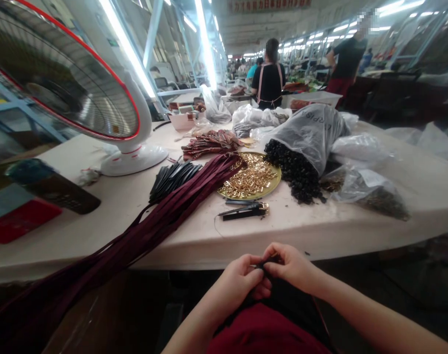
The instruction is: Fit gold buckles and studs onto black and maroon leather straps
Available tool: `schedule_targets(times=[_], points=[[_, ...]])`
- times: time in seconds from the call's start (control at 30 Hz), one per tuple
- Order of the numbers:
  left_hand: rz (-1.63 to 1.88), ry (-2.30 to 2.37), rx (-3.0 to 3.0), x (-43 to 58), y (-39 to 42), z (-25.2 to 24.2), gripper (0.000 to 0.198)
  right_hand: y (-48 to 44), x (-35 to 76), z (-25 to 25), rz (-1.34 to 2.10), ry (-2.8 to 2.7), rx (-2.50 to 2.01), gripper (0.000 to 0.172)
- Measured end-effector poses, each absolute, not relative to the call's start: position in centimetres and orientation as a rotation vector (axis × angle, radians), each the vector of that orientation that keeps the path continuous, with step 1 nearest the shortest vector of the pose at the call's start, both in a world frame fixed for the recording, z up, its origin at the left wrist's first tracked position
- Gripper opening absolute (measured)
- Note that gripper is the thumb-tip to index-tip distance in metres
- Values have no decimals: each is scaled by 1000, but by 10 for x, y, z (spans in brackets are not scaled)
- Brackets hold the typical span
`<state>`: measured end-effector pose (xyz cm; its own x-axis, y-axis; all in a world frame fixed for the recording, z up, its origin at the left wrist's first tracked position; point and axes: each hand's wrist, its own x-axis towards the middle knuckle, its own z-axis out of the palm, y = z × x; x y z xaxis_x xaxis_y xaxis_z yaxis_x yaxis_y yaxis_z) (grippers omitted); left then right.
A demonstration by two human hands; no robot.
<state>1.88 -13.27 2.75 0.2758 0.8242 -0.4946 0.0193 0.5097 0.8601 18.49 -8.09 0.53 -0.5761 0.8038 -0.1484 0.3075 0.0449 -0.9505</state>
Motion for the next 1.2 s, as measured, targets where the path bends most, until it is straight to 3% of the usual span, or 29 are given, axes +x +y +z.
schedule_targets(times=[0.3,0.4,0.6,0.8,0.93,1.07,1.2], points=[[540,1288,1115,30,-108,19,30,-52,204,-27,2064,-1593,-1099,14],[511,1400,1053,30,-106,16,20,-43,201,-30,2131,-1508,-1115,13],[656,1513,647,33,-121,2,9,-39,194,-26,2017,-1797,-987,8],[762,1568,724,41,-137,-8,10,-44,194,-16,1601,-2200,-914,9],[755,1622,769,40,-144,-15,8,-50,191,-17,1562,-2319,-829,7],[783,1486,709,23,-146,-1,16,-55,184,-22,1730,-2109,-948,5],[686,1164,448,-5,-145,26,27,-58,174,-21,2150,-1678,-1023,12]])
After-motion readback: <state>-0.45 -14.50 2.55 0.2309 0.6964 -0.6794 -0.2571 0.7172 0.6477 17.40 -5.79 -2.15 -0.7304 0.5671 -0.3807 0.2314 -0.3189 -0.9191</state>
